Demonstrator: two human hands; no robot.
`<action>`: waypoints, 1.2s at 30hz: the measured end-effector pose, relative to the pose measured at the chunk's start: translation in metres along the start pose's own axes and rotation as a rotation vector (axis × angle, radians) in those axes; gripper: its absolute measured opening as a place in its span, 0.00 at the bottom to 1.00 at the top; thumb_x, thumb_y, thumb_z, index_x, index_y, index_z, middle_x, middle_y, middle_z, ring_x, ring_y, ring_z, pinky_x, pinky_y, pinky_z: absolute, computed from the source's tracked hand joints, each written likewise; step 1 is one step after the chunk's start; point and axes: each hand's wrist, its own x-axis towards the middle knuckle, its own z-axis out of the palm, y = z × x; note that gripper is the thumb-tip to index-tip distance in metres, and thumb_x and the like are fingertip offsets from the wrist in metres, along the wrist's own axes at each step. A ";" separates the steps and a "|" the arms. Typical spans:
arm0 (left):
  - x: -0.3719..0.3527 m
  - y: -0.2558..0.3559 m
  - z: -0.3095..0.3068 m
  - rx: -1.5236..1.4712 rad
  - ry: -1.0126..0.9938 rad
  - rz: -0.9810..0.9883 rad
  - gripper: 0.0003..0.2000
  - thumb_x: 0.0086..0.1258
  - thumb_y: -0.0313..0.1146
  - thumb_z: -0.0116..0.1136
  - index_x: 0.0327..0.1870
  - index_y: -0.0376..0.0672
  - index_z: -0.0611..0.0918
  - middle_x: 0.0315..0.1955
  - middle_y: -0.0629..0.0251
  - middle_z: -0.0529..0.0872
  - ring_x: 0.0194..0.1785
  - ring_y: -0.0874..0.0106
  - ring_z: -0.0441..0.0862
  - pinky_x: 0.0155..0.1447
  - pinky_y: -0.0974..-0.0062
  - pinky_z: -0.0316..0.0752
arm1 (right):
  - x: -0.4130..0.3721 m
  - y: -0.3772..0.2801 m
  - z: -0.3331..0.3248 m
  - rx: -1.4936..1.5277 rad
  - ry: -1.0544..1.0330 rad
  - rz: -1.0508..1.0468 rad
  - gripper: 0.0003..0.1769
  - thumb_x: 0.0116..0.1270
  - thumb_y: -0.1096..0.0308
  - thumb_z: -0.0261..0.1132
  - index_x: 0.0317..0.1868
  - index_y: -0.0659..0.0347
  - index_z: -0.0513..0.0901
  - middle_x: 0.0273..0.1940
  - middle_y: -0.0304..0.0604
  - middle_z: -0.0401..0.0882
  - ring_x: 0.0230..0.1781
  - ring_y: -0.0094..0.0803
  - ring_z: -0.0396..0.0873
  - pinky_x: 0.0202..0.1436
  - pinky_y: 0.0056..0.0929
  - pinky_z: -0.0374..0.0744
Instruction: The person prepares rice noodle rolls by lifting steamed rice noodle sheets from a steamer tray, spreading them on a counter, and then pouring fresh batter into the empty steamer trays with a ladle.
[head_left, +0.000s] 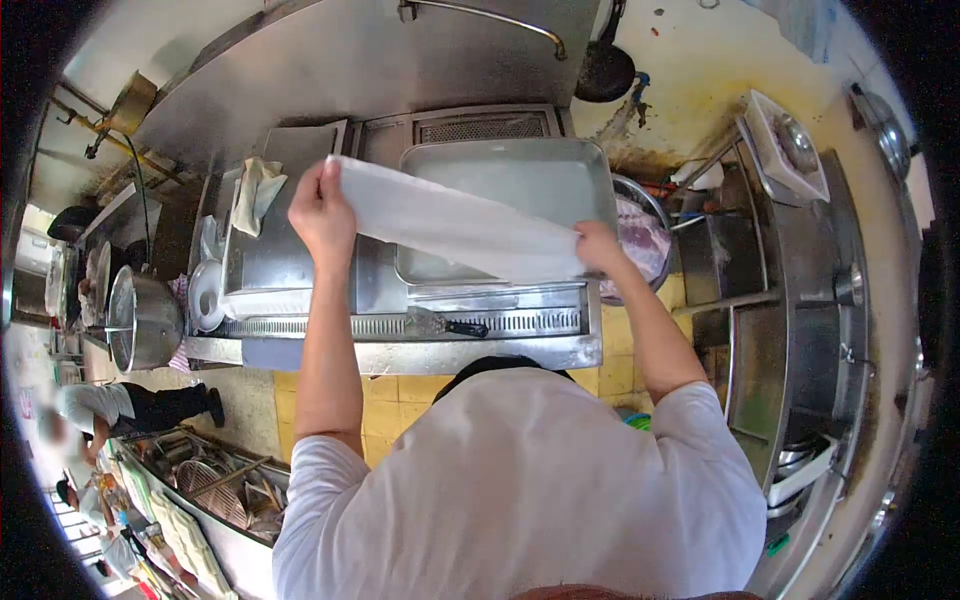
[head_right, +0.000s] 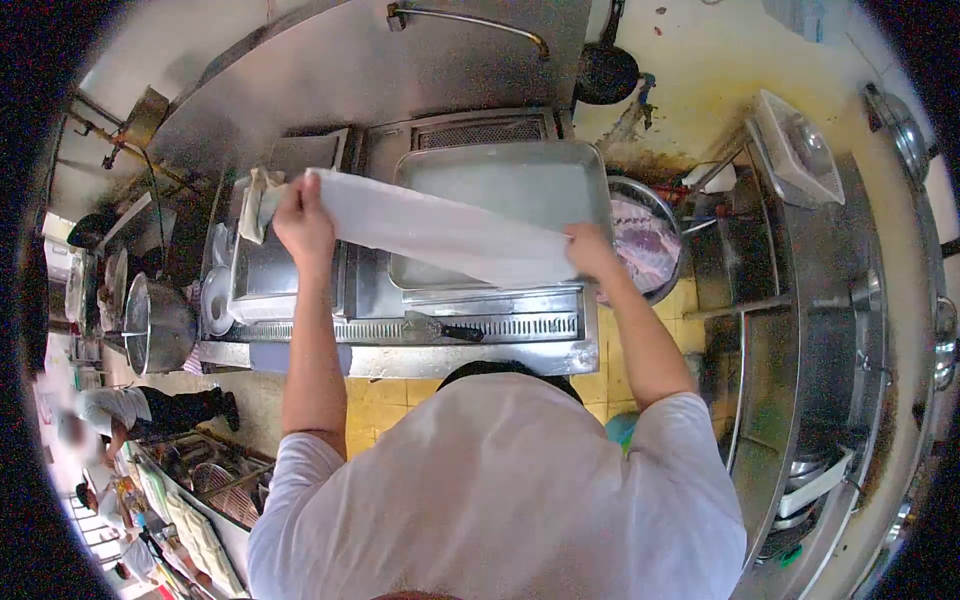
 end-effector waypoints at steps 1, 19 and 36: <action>-0.009 -0.015 0.002 0.074 -0.029 -0.047 0.11 0.75 0.36 0.63 0.44 0.37 0.89 0.31 0.58 0.90 0.35 0.74 0.84 0.42 0.73 0.79 | -0.003 -0.002 -0.010 -0.068 -0.088 0.084 0.15 0.61 0.70 0.59 0.45 0.65 0.87 0.47 0.62 0.85 0.52 0.57 0.83 0.59 0.48 0.79; -0.028 -0.108 -0.004 0.121 -0.152 -0.294 0.11 0.74 0.35 0.63 0.43 0.35 0.88 0.31 0.56 0.89 0.39 0.69 0.86 0.48 0.71 0.79 | -0.027 0.026 -0.013 0.100 0.223 0.028 0.14 0.54 0.72 0.60 0.39 0.70 0.86 0.33 0.56 0.86 0.35 0.47 0.85 0.44 0.44 0.81; -0.054 0.114 0.079 -0.119 -0.588 0.381 0.06 0.69 0.32 0.65 0.42 0.43 0.90 0.41 0.53 0.91 0.42 0.57 0.90 0.47 0.69 0.83 | -0.006 -0.191 -0.099 0.935 0.039 -0.407 0.13 0.62 0.75 0.61 0.45 0.68 0.85 0.37 0.42 0.87 0.38 0.29 0.83 0.44 0.33 0.80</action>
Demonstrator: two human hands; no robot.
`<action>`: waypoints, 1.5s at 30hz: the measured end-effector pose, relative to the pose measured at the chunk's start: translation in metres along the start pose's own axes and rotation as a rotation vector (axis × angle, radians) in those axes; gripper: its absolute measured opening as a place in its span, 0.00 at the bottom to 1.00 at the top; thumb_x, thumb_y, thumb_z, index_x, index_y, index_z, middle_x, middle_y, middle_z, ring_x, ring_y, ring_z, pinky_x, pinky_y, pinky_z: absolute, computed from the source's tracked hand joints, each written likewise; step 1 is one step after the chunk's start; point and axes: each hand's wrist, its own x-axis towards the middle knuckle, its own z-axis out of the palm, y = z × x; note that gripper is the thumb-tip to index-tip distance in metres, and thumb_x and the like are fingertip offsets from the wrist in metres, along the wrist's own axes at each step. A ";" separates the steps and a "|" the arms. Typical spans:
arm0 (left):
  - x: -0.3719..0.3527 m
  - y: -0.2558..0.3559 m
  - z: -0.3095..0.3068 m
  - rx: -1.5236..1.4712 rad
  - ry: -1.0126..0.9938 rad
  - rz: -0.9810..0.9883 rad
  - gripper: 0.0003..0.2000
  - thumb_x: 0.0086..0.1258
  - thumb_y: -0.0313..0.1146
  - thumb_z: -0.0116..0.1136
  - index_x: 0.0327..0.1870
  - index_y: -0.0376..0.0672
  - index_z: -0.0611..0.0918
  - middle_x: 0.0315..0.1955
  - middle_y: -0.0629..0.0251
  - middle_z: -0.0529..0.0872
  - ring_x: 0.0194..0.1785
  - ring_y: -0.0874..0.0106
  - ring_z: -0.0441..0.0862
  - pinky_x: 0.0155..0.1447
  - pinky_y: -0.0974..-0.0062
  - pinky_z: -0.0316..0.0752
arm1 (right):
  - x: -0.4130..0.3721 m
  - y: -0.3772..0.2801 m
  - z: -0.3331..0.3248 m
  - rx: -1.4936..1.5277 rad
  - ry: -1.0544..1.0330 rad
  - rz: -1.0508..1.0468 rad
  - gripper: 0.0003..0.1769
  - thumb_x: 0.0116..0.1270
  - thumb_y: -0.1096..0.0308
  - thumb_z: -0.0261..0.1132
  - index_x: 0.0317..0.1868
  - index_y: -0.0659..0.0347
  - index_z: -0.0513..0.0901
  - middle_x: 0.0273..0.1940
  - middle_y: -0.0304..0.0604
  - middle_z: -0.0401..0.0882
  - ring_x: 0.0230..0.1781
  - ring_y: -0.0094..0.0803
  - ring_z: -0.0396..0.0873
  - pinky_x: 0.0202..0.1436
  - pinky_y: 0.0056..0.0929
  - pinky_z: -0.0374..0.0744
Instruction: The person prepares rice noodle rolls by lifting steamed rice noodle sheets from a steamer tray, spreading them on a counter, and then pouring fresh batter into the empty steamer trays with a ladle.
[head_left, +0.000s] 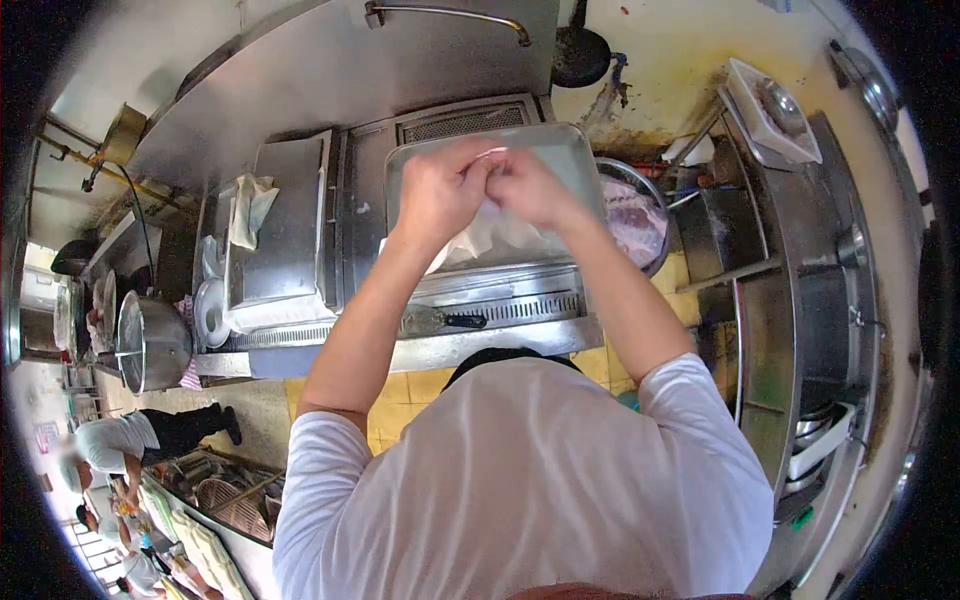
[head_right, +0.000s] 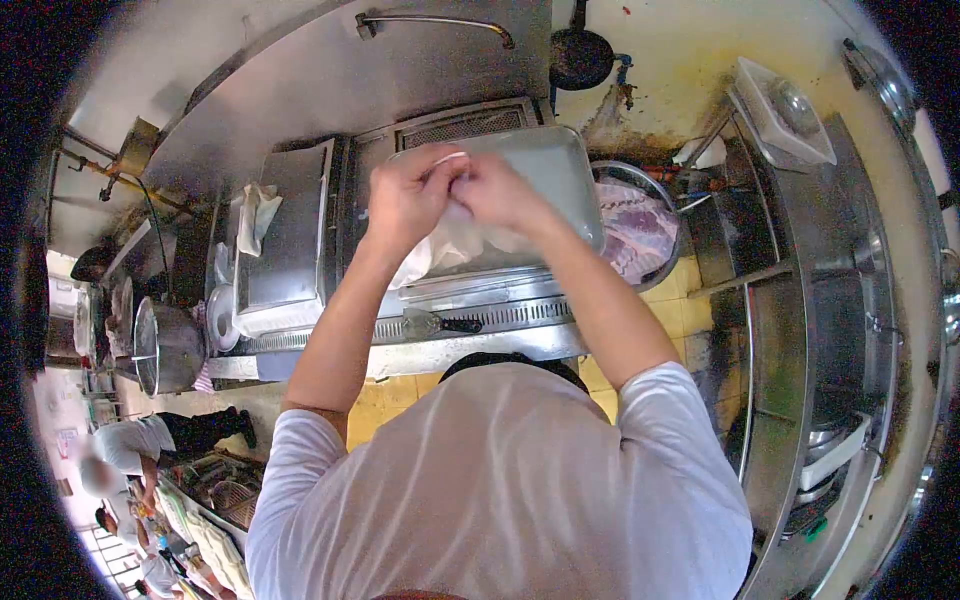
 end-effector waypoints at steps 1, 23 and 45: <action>-0.002 -0.002 -0.004 0.020 0.076 0.063 0.05 0.68 0.30 0.66 0.39 0.40 0.90 0.39 0.53 0.91 0.42 0.60 0.91 0.46 0.70 0.84 | -0.007 0.024 0.005 -0.200 -0.008 0.068 0.13 0.62 0.74 0.60 0.45 0.69 0.85 0.36 0.49 0.87 0.37 0.34 0.83 0.45 0.36 0.80; -0.067 -0.138 -0.061 0.091 0.347 -0.430 0.08 0.71 0.34 0.67 0.36 0.37 0.88 0.25 0.58 0.86 0.30 0.75 0.80 0.36 0.72 0.76 | -0.075 0.199 -0.037 -1.049 -0.097 0.412 0.14 0.62 0.68 0.59 0.41 0.68 0.86 0.42 0.65 0.85 0.44 0.60 0.83 0.54 0.54 0.80; -0.017 -0.060 0.000 -0.046 0.178 -0.091 0.07 0.69 0.30 0.69 0.41 0.35 0.88 0.33 0.54 0.90 0.35 0.70 0.87 0.43 0.72 0.80 | 0.005 0.066 0.027 -0.250 0.059 0.284 0.12 0.66 0.69 0.59 0.43 0.68 0.84 0.38 0.62 0.84 0.38 0.50 0.83 0.44 0.43 0.79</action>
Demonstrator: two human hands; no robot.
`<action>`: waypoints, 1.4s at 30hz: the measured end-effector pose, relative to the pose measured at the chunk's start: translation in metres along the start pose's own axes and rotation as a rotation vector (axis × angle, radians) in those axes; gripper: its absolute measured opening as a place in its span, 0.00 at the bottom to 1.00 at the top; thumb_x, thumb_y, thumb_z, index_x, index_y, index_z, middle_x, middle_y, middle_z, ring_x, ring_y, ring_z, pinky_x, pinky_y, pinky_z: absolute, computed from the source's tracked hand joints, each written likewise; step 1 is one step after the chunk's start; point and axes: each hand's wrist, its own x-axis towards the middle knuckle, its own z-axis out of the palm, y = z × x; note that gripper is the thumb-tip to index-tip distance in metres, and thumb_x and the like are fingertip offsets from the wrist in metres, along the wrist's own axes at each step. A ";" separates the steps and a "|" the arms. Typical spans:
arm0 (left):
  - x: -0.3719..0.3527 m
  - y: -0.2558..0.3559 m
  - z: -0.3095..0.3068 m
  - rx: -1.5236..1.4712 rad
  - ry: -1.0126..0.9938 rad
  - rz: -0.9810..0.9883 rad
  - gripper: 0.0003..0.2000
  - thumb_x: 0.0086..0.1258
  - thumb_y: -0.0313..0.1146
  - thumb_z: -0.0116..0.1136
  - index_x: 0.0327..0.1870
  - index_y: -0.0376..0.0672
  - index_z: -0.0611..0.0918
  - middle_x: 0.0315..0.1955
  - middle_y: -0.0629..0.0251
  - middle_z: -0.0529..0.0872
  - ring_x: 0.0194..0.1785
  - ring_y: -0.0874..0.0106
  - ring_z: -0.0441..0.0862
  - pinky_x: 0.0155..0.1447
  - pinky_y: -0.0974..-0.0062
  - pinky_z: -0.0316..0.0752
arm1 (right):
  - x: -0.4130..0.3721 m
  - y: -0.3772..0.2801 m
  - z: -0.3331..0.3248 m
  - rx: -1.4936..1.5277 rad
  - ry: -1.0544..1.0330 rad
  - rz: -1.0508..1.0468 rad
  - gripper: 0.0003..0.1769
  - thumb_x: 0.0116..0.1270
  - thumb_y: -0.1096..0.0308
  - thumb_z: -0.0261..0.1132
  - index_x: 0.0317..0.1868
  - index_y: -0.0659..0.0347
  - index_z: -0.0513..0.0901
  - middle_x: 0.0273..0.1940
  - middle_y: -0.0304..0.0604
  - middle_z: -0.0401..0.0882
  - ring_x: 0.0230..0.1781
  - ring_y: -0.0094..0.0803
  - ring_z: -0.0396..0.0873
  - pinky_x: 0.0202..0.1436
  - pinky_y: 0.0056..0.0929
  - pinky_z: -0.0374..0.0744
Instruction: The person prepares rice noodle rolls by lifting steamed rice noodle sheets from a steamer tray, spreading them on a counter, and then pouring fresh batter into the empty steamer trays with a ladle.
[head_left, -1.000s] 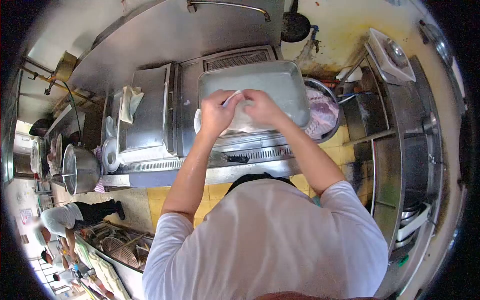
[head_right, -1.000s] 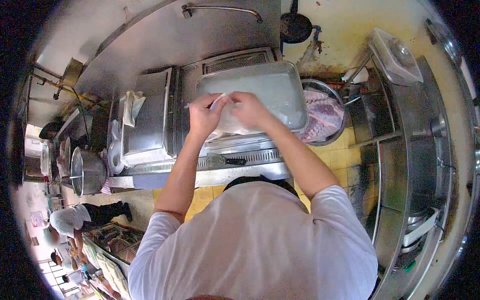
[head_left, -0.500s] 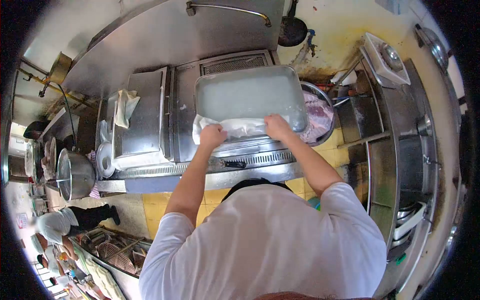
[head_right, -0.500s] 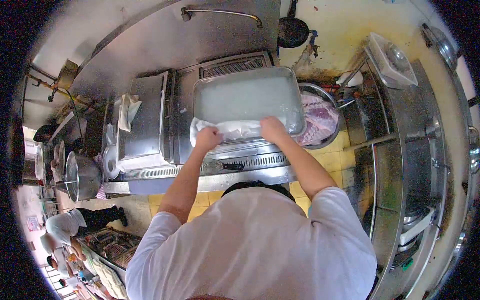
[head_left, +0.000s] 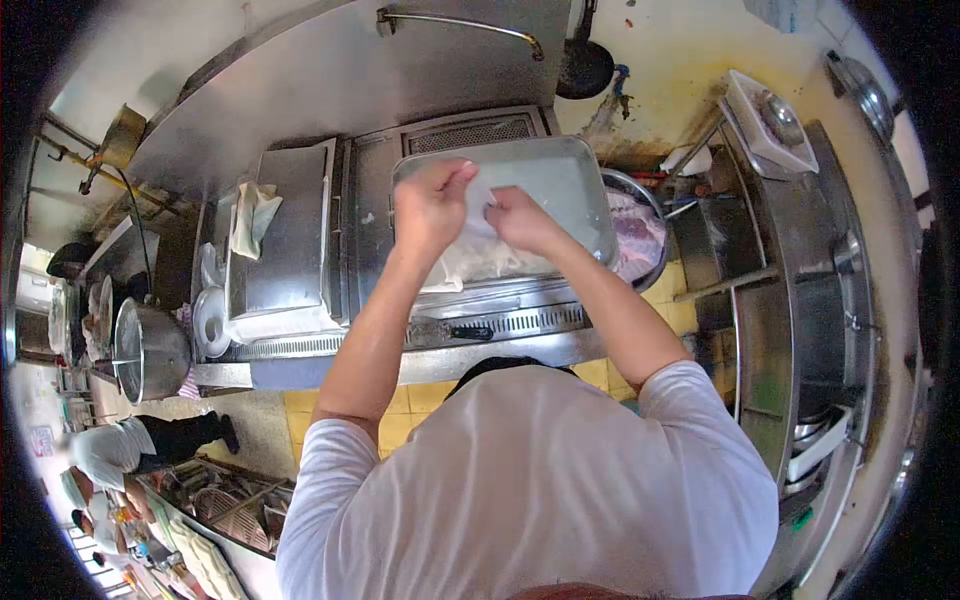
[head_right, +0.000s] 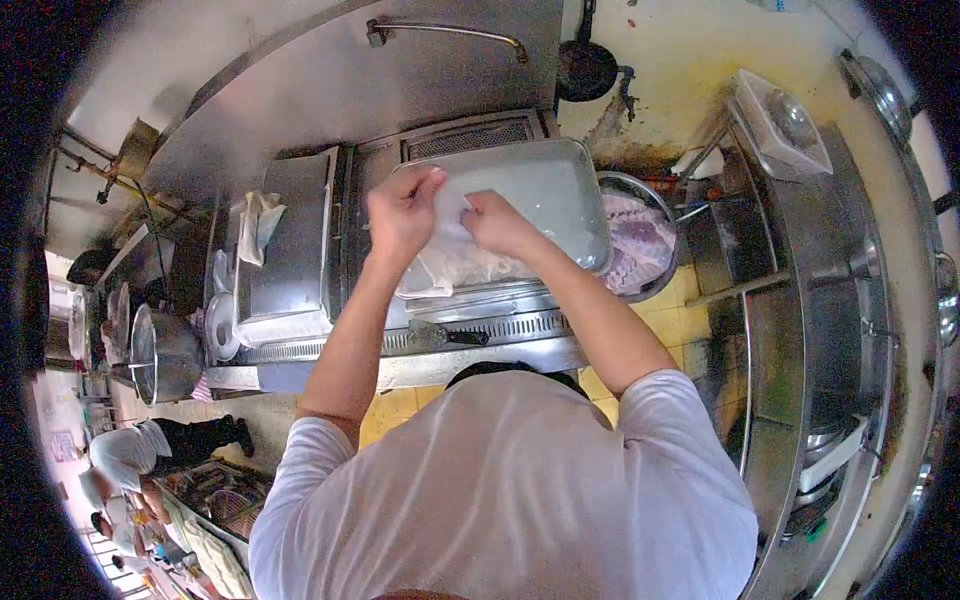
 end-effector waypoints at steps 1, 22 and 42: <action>-0.001 -0.003 -0.009 0.001 -0.008 -0.002 0.07 0.69 0.30 0.69 0.41 0.35 0.88 0.33 0.54 0.90 0.35 0.70 0.87 0.43 0.72 0.80 | -0.009 0.003 0.000 -0.154 -0.009 -0.033 0.12 0.65 0.70 0.59 0.43 0.69 0.84 0.39 0.64 0.84 0.39 0.56 0.83 0.46 0.45 0.79; -0.119 -0.171 -0.063 0.421 -0.112 -0.672 0.15 0.69 0.41 0.64 0.43 0.37 0.89 0.39 0.48 0.90 0.48 0.51 0.88 0.54 0.61 0.80 | -0.035 0.064 -0.075 -0.042 0.041 0.210 0.11 0.66 0.64 0.67 0.38 0.64 0.88 0.29 0.34 0.84 0.31 0.21 0.78 0.36 0.24 0.74; 0.028 0.049 -0.021 -0.014 -0.007 0.012 0.04 0.67 0.29 0.68 0.38 0.40 0.90 0.30 0.58 0.91 0.32 0.74 0.86 0.41 0.74 0.79 | 0.010 -0.015 -0.008 0.176 -0.024 -0.028 0.15 0.65 0.68 0.60 0.45 0.70 0.86 0.34 0.43 0.85 0.37 0.28 0.80 0.43 0.33 0.78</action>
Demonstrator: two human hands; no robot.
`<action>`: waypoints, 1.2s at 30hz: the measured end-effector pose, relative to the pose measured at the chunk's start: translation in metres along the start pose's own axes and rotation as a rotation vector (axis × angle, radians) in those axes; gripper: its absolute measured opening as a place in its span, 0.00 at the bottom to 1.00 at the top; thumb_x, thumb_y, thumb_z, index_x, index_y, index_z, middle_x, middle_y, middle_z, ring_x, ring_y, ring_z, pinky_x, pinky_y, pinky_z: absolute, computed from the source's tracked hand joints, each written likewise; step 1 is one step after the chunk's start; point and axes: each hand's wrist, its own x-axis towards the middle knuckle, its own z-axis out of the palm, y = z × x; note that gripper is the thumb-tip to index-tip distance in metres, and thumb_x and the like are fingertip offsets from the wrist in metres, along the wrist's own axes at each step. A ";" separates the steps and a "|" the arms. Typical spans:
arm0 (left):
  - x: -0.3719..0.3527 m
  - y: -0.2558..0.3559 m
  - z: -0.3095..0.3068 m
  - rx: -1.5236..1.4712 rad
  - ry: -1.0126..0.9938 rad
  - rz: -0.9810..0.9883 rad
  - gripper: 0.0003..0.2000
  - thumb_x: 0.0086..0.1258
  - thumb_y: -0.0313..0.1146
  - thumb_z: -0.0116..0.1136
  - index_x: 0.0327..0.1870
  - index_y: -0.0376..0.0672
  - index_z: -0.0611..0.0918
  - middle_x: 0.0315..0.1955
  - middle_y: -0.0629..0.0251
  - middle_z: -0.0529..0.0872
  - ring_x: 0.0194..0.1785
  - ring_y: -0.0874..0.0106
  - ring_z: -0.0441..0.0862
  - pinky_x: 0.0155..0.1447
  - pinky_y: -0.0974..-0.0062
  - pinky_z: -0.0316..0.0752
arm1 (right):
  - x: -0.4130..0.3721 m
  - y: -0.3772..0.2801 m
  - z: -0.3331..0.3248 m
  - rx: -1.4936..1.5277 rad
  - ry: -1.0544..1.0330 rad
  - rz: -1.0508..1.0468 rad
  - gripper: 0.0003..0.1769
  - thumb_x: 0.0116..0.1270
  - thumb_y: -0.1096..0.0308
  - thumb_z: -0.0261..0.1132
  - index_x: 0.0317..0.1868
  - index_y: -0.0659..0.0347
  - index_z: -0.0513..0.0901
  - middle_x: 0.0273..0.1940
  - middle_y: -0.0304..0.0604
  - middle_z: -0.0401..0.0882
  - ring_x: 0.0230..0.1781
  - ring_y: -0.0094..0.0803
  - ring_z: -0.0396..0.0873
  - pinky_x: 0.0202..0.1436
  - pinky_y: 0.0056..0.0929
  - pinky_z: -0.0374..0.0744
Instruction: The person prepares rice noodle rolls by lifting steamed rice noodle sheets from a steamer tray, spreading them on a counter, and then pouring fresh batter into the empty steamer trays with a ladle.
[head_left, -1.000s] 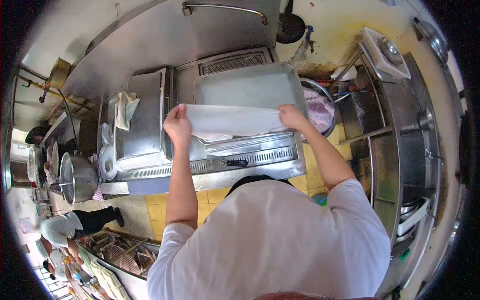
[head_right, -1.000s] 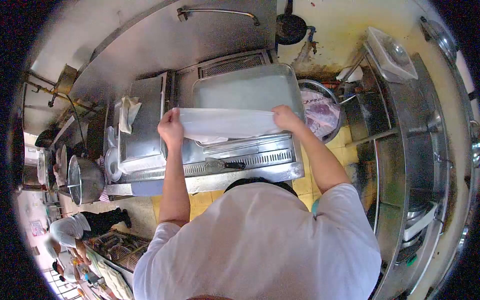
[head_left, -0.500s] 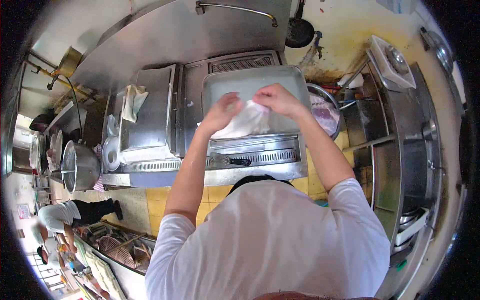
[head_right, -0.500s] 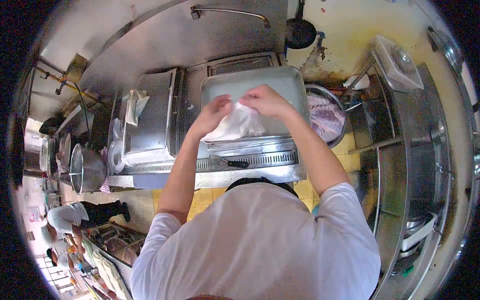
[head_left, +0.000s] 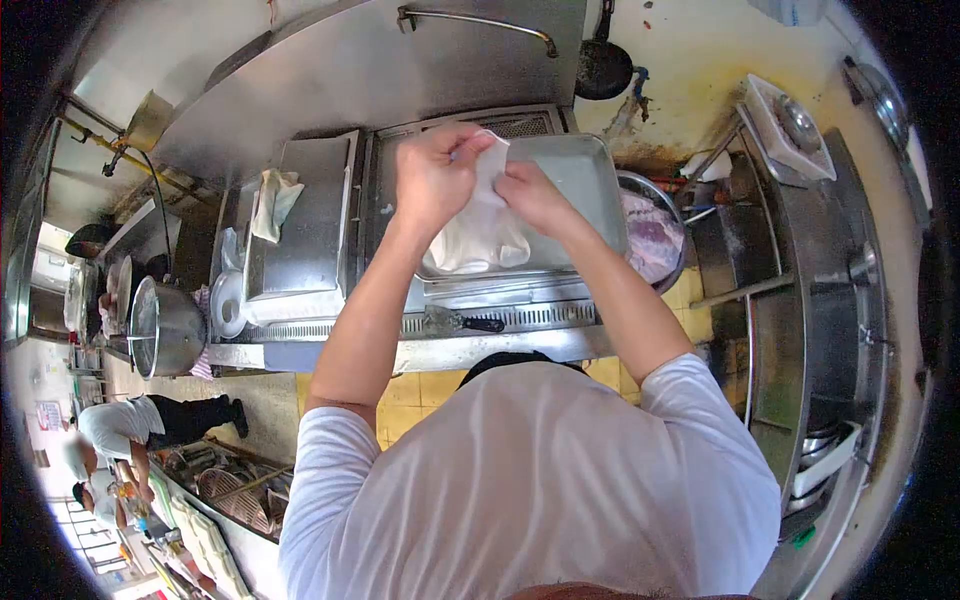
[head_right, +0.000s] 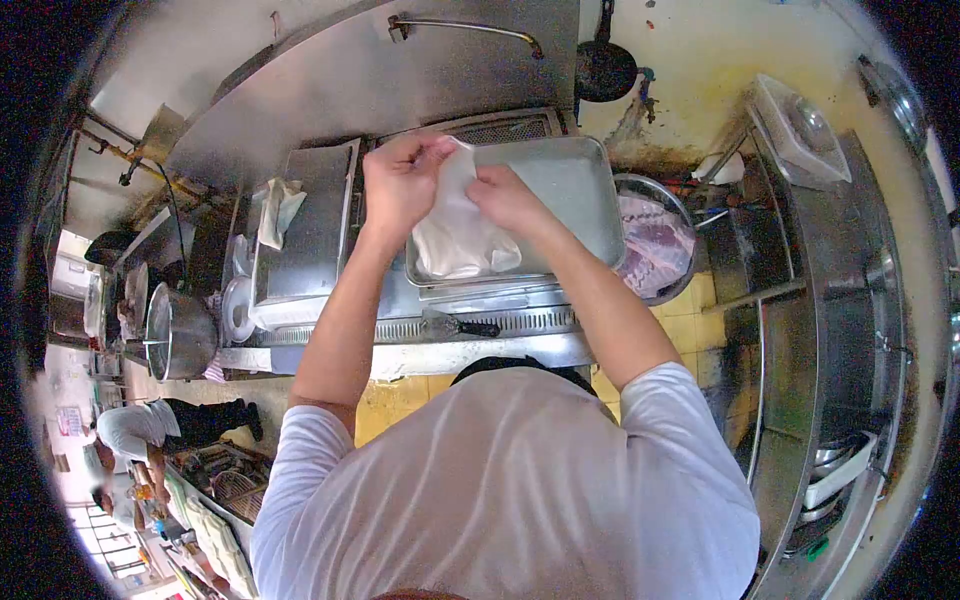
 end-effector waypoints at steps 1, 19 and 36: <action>-0.001 0.000 -0.005 0.003 -0.004 -0.002 0.04 0.67 0.29 0.68 0.38 0.40 0.90 0.30 0.58 0.91 0.32 0.74 0.86 0.41 0.74 0.79 | -0.004 0.015 -0.002 -0.069 0.023 0.051 0.16 0.65 0.67 0.59 0.43 0.71 0.86 0.32 0.45 0.86 0.35 0.30 0.81 0.43 0.36 0.79; -0.017 -0.064 -0.036 0.117 0.082 -0.137 0.06 0.68 0.33 0.68 0.40 0.40 0.90 0.33 0.53 0.90 0.36 0.65 0.89 0.42 0.72 0.80 | -0.009 0.136 -0.031 -0.652 0.182 0.042 0.14 0.65 0.68 0.58 0.42 0.70 0.84 0.39 0.58 0.86 0.40 0.51 0.82 0.50 0.42 0.79; -0.083 -0.179 0.054 0.178 -0.400 -0.455 0.12 0.68 0.39 0.63 0.43 0.40 0.86 0.38 0.45 0.88 0.42 0.46 0.86 0.48 0.56 0.80 | 0.000 0.112 -0.032 -1.056 -0.166 0.361 0.13 0.58 0.72 0.63 0.41 0.65 0.88 0.42 0.58 0.87 0.48 0.53 0.85 0.54 0.44 0.81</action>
